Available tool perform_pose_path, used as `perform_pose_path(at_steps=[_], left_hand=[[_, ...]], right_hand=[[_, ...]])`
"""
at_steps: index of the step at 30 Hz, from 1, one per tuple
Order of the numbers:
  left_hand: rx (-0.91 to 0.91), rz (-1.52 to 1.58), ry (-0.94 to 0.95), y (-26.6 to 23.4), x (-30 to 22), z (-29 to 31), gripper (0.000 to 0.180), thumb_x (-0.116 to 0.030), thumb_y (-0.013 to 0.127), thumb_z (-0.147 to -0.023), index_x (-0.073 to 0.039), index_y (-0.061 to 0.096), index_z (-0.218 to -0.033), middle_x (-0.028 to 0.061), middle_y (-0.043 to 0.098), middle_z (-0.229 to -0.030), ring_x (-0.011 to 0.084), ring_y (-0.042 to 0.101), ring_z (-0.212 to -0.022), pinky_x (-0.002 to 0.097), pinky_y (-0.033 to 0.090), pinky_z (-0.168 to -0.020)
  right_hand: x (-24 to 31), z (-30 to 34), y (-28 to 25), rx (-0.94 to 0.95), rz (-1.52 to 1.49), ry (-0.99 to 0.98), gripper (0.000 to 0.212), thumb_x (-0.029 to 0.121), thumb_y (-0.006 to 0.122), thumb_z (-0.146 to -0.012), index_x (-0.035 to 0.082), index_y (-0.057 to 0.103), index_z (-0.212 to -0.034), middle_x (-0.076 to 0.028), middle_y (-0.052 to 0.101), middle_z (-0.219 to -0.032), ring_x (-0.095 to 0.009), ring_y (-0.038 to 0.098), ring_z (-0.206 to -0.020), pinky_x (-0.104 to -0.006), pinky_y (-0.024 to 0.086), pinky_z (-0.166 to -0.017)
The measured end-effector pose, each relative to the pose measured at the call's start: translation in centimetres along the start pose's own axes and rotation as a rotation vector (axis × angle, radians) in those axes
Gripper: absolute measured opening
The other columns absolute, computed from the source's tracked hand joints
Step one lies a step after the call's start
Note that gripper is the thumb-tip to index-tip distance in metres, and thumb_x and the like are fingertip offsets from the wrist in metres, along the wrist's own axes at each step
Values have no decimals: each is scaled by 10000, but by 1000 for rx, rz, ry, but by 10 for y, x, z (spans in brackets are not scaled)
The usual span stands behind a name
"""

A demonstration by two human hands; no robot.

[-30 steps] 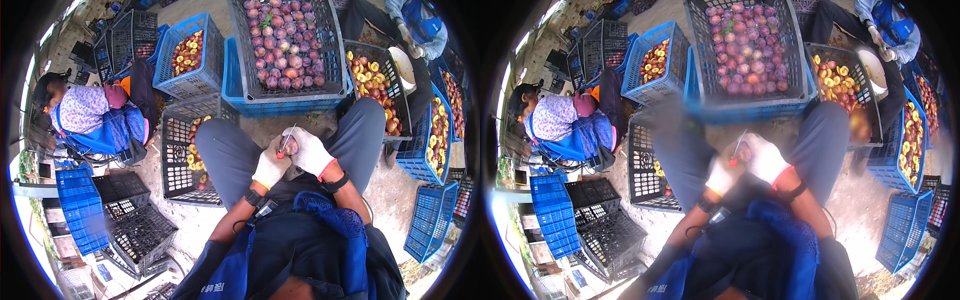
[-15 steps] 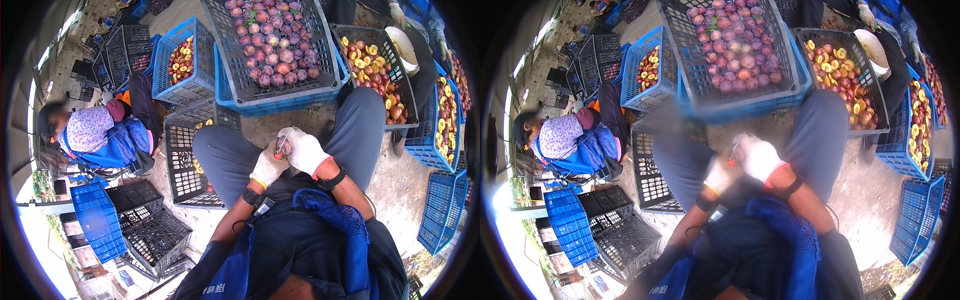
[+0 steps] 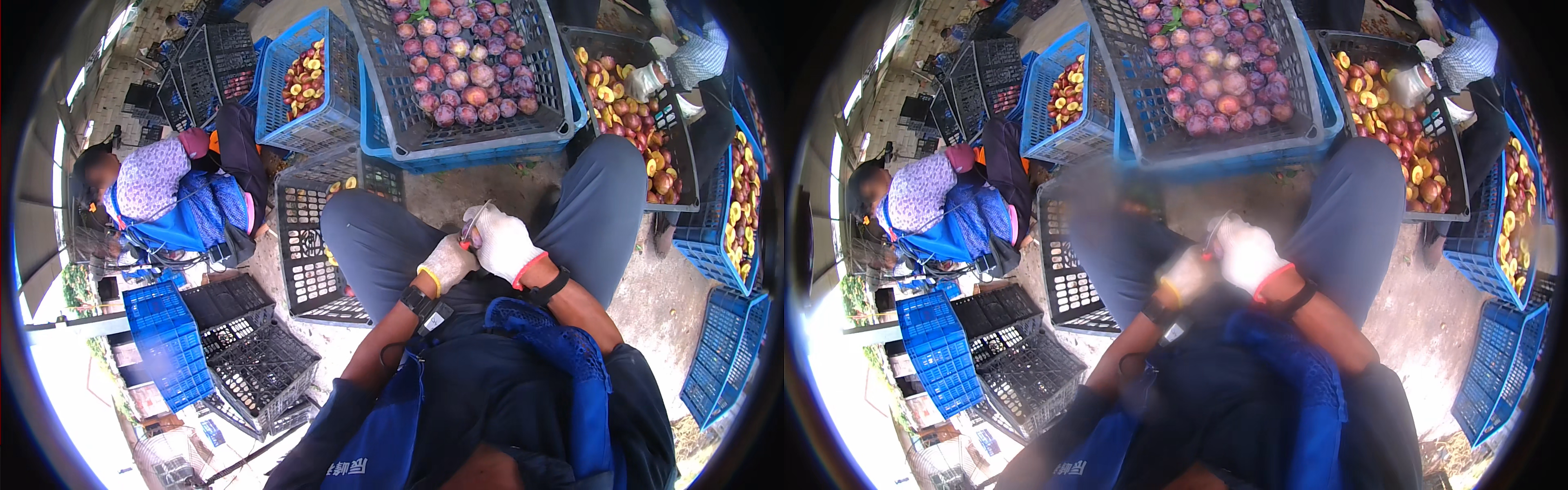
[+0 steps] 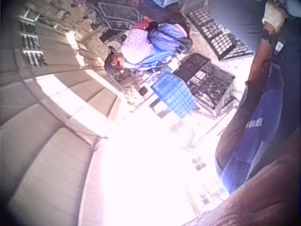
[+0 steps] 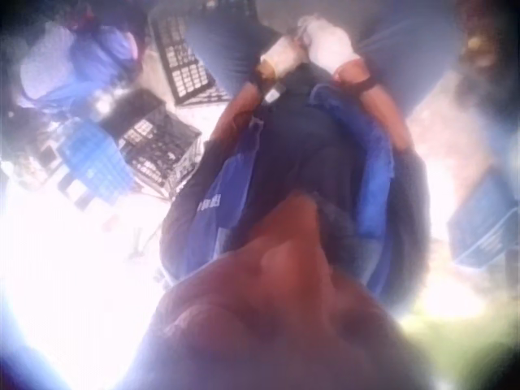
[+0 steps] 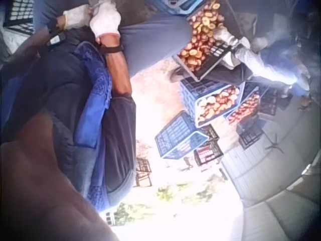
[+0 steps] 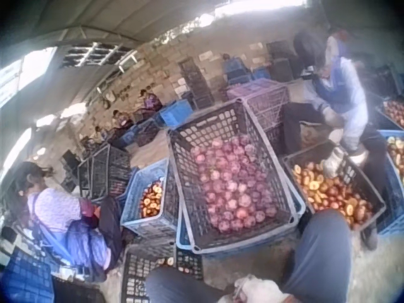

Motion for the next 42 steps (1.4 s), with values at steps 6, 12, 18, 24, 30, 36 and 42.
perform_pose_path(at_steps=[6, 12, 18, 24, 30, 36, 42], left_hand=[[-286, 396, -150, -25, -18, 27, 336, -89, 746, -779, 78, 692, -1066, 109, 667, -734, 216, 672, -707, 357, 528, -714], [-489, 992, -83, -51, -15, 67, 416, 27, 696, -850, 28, 721, -1264, -86, 542, -701, 45, 485, -649, 225, 450, -645], [-562, 746, 36, -43, -17, 60, 252, -76, 734, -877, -32, 763, -1123, -4, 624, -728, 79, 550, -687, 281, 500, -671], [-652, 373, 130, -40, -20, 43, 188, -227, 757, -897, -51, 728, -956, 185, 671, -735, 316, 656, -637, 379, 533, -632], [-685, 352, 230, -36, -22, 31, 255, -297, 783, -881, -52, 714, -869, 218, 684, -748, 425, 704, -751, 442, 543, -628], [-769, 274, 237, -34, -21, 13, 274, -319, 760, -884, -54, 726, -822, 221, 690, -752, 429, 706, -764, 463, 553, -637], [-691, 54, 170, -27, -22, -11, 277, -314, 686, -904, -62, 727, -795, 220, 692, -721, 419, 711, -737, 497, 559, -632]], right_hand=[[-6, -11, 5, -72, -49, -62, 360, 51, 685, -805, 86, 665, -1162, -167, 721, -993, -391, 709, -970, -446, 569, -828], [10, -12, -17, -252, -328, 96, 589, 43, 840, -674, 65, 643, -1228, -109, 688, -1122, -274, 685, -1041, -361, 547, -919], [37, -5, -20, -32, -1118, 183, 644, 12, 858, -790, 51, 583, -1371, -19, 633, -1196, -137, 612, -1132, -315, 493, -1012], [39, -2, -21, -38, -1186, 187, 698, -5, 843, -802, 51, 537, -1427, -30, 636, -1159, -150, 655, -1046, -321, 528, -961], [40, -6, -19, -20, -1249, 207, 719, -40, 850, -778, 61, 539, -1418, -38, 653, -1125, -157, 681, -989, -315, 555, -900], [34, -12, -18, -48, -1263, 195, 667, -69, 836, -778, 61, 561, -1372, -54, 679, -1101, -173, 698, -974, -320, 576, -873], [20, -18, -16, -91, -1402, 239, 614, -86, 827, -782, 52, 577, -1326, -80, 697, -1102, -174, 706, -982, -319, 575, -903]])
Point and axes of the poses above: each hand's wrist, its own z-axis away from the middle knuckle, its own y-axis out of the palm, x = y × z, the point moved 4 cm from there along -z, towards the middle knuckle
